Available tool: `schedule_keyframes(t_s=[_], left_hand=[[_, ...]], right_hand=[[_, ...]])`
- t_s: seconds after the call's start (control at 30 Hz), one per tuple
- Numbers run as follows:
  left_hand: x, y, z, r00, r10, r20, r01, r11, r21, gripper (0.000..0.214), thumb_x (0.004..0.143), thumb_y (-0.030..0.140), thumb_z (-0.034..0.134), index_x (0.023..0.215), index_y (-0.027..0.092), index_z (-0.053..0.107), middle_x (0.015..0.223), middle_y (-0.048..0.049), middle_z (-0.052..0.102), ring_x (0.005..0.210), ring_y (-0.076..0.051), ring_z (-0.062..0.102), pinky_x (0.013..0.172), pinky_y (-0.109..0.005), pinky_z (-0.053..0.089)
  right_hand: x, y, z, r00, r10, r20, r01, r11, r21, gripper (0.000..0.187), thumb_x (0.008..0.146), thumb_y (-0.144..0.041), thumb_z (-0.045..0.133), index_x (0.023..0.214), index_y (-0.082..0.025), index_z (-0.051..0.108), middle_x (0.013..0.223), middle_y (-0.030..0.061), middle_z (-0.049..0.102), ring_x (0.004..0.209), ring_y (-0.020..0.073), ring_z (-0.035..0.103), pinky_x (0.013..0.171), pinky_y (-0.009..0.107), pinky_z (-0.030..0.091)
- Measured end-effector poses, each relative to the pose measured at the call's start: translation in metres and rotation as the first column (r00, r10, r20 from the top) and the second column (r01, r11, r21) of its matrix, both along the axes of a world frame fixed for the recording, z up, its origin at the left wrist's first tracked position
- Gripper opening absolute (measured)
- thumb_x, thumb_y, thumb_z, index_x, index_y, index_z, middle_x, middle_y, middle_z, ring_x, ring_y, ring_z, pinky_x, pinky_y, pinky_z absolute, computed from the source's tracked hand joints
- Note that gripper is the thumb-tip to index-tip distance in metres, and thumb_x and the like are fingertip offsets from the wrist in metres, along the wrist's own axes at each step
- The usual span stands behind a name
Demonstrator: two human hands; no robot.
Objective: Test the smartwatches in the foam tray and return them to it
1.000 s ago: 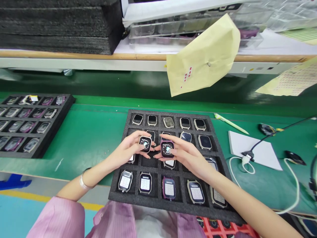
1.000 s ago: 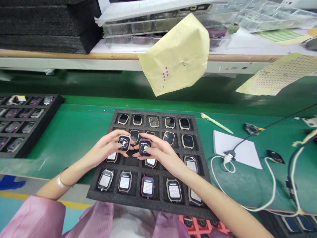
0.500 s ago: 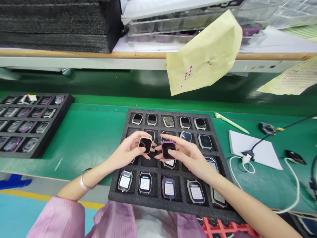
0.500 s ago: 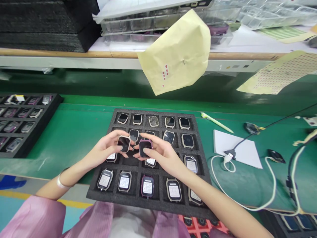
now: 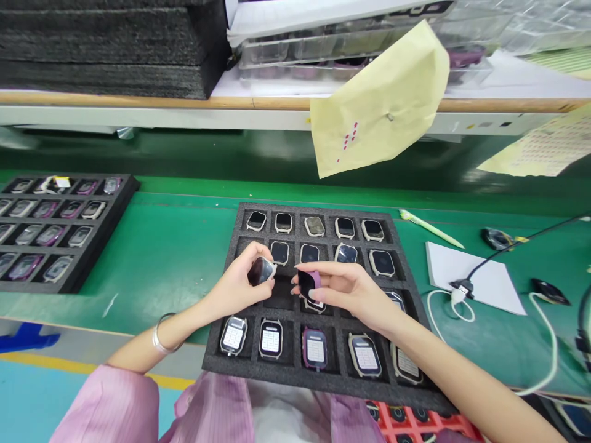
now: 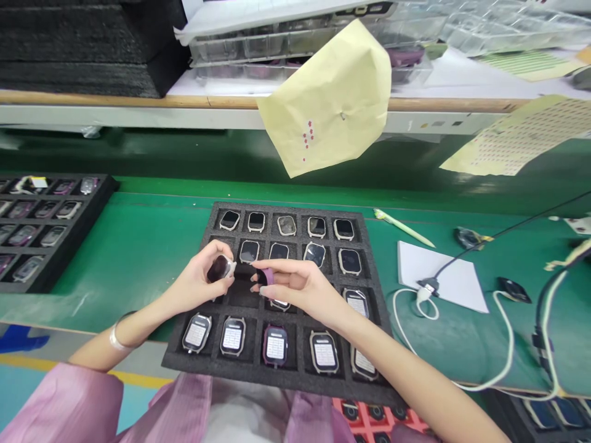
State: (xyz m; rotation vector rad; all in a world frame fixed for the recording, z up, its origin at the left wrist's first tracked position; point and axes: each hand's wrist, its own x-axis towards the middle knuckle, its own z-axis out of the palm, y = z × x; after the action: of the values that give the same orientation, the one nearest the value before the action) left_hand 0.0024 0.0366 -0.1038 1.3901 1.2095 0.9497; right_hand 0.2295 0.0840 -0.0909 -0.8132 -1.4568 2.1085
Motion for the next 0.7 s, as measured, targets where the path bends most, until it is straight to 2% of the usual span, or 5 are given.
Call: schedule_keyframes(t_s=[0.2, 0.43, 0.7], left_hand=[[-0.0002, -0.0007, 0.0005, 1.000, -0.008, 0.007, 0.008, 1.000, -0.015, 0.027, 0.073, 0.006, 0.054, 0.091, 0.021, 0.040, 0.074, 0.0053, 0.042, 0.062, -0.011, 0.041, 0.060, -0.024, 0.033], [0.0012, -0.0005, -0.0019, 0.999, 0.002, 0.034, -0.002, 1.000, 0.011, 0.028, 0.074, 0.008, 0.057, 0.093, 0.021, 0.042, 0.076, 0.0044, 0.042, 0.065, -0.012, 0.044, 0.062, -0.025, 0.034], [-0.0005, -0.0018, -0.0024, 0.999, 0.001, 0.040, -0.001, 1.000, 0.000, 0.030, 0.074, 0.004, 0.054, 0.094, 0.022, 0.040, 0.079, 0.0055, 0.042, 0.059, -0.009, 0.040, 0.059, -0.023, 0.033]], right_hand=[[0.0015, -0.0012, 0.0000, 0.999, -0.025, 0.039, 0.026, 1.000, -0.015, 0.042, 0.077, -0.025, 0.079, 0.117, -0.023, 0.068, 0.104, 0.0059, 0.072, 0.095, 0.0223, 0.070, 0.083, 0.033, 0.056], [-0.0002, -0.0018, 0.0016, 0.999, 0.012, 0.043, -0.013, 1.000, 0.019, 0.041, 0.082, -0.030, 0.074, 0.122, -0.023, 0.065, 0.109, 0.0069, 0.070, 0.102, 0.0246, 0.068, 0.089, 0.038, 0.054], [0.0012, -0.0020, 0.0036, 0.998, 0.011, 0.062, -0.015, 0.998, 0.060, 0.041, 0.086, -0.031, 0.070, 0.125, -0.022, 0.062, 0.105, 0.0067, 0.071, 0.098, 0.0228, 0.069, 0.084, 0.035, 0.055]])
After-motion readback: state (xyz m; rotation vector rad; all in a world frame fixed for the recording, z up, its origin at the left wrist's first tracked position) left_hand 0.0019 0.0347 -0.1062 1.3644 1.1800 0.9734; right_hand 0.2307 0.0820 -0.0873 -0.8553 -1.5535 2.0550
